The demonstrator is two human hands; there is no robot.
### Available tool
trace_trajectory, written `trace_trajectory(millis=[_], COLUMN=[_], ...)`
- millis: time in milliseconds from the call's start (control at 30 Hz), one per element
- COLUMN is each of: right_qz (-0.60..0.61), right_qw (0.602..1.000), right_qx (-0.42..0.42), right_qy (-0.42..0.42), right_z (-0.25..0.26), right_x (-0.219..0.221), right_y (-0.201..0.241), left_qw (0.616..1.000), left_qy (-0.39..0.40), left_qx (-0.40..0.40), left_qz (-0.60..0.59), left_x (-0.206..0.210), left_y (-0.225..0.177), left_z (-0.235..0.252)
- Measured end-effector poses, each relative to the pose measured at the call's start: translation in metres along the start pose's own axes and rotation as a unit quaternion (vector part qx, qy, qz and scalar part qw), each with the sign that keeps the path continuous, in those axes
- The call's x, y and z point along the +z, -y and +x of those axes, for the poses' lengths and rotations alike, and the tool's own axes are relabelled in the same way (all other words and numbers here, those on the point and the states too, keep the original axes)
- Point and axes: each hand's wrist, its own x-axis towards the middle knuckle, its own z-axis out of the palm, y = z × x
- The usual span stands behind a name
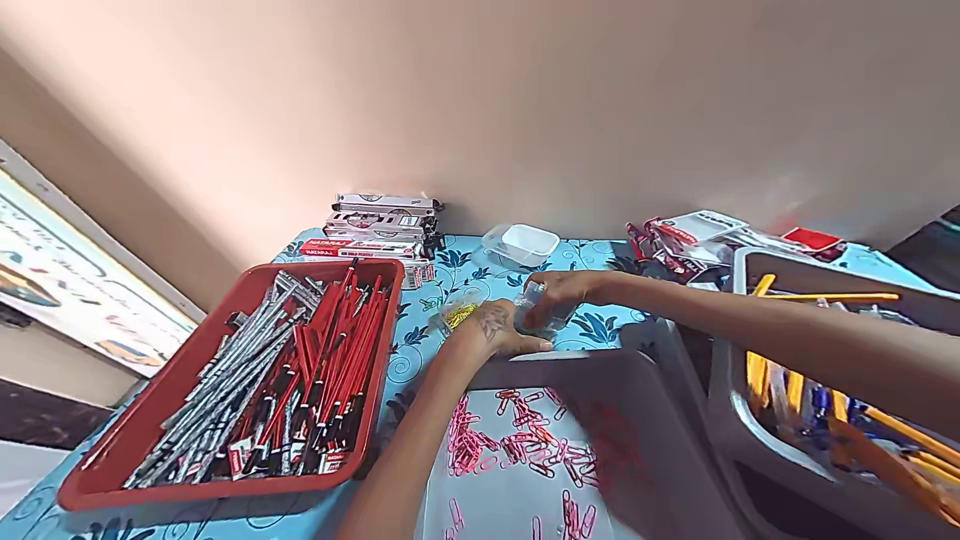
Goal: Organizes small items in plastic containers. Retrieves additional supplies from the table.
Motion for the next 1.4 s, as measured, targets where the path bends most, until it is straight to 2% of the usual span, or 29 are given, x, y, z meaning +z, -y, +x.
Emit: trace_trajectory(millis=[167, 333, 400, 433, 500, 567, 633, 700, 733, 767, 800, 900, 967, 1033, 1067, 1133, 1200, 1267, 1333, 1400], right_qz=[-0.030, -0.014, -0.092, -0.164, -0.297, -0.344, -0.347, -0.358, -0.364, -0.366, -0.371, -0.361, -0.327, -0.294, -0.297, -0.327, -0.329, -0.360, -0.353, -0.347], right_qw=[1.000, 0.998, 0.991, 0.979, 0.946, 0.926, 0.922, 0.920, 0.921, 0.911, 0.912, 0.925, 0.934, 0.947, 0.946, 0.912, 0.869, 0.835, 0.868, 0.885], right_qx=[0.005, -0.055, -0.068, -0.056, 0.039, 0.111, 0.154, 0.144, 0.077, -0.024, -0.012, 0.113, 0.143, 0.105, 0.052, -0.105, -0.250, -0.342, -0.335, -0.309], right_qy=[-0.008, -0.007, -0.071, -0.111, -0.125, -0.111, -0.079, -0.074, -0.119, -0.187, -0.173, -0.040, -0.011, -0.075, -0.122, -0.224, -0.273, -0.237, -0.098, -0.013], right_z=[0.000, 0.022, 0.023, 0.012, -0.022, -0.035, -0.036, -0.020, -0.001, 0.026, 0.041, 0.017, -0.020, -0.044, -0.056, -0.085, -0.131, -0.180, -0.225, -0.250], right_x=[-0.001, -0.011, -0.018, -0.021, -0.026, -0.026, -0.023, -0.017, -0.013, -0.009, -0.007, -0.015, -0.021, -0.021, -0.018, 0.003, 0.055, 0.120, 0.162, 0.182], right_y=[-0.002, -0.035, -0.040, -0.034, -0.013, -0.014, -0.024, -0.056, -0.095, -0.143, -0.156, -0.101, -0.054, -0.033, -0.029, -0.028, -0.023, -0.023, -0.017, -0.019], left_qw=[0.999, 0.998, 0.997, 0.997, 0.997, 0.992, 0.989, 0.988, 0.988, 0.989, 0.990, 0.992, 0.995, 0.998, 0.999, 0.998, 0.996, 0.994, 0.989, 0.983], left_qy=[0.015, 0.045, 0.045, 0.039, 0.030, 0.049, 0.052, 0.055, 0.057, 0.051, 0.048, 0.038, 0.023, 0.001, -0.014, -0.022, -0.043, -0.072, -0.111, -0.117], left_qx=[-0.021, -0.033, -0.046, -0.049, -0.051, -0.073, -0.090, -0.088, -0.082, -0.074, -0.067, -0.062, -0.056, -0.053, -0.049, -0.054, -0.053, -0.052, -0.060, -0.079], left_qz=[0.040, 0.036, 0.043, 0.044, 0.049, 0.087, 0.105, 0.115, 0.117, 0.117, 0.115, 0.107, 0.075, 0.030, 0.011, 0.027, 0.048, 0.061, 0.081, 0.118], left_x=[0.006, 0.007, 0.006, 0.008, 0.010, 0.012, 0.012, 0.012, 0.012, 0.014, 0.016, 0.019, 0.019, 0.012, 0.007, -0.015, -0.037, -0.054, -0.065, -0.071], left_y=[-0.012, -0.018, -0.022, -0.022, -0.026, -0.034, -0.040, -0.044, -0.044, -0.043, -0.042, -0.042, -0.038, -0.031, -0.029, -0.033, -0.034, -0.030, -0.019, -0.010], left_z=[0.022, 0.028, 0.021, 0.020, 0.016, 0.020, 0.021, 0.020, 0.021, 0.022, 0.023, 0.026, 0.029, 0.027, 0.022, 0.005, -0.015, -0.038, -0.056, -0.073])
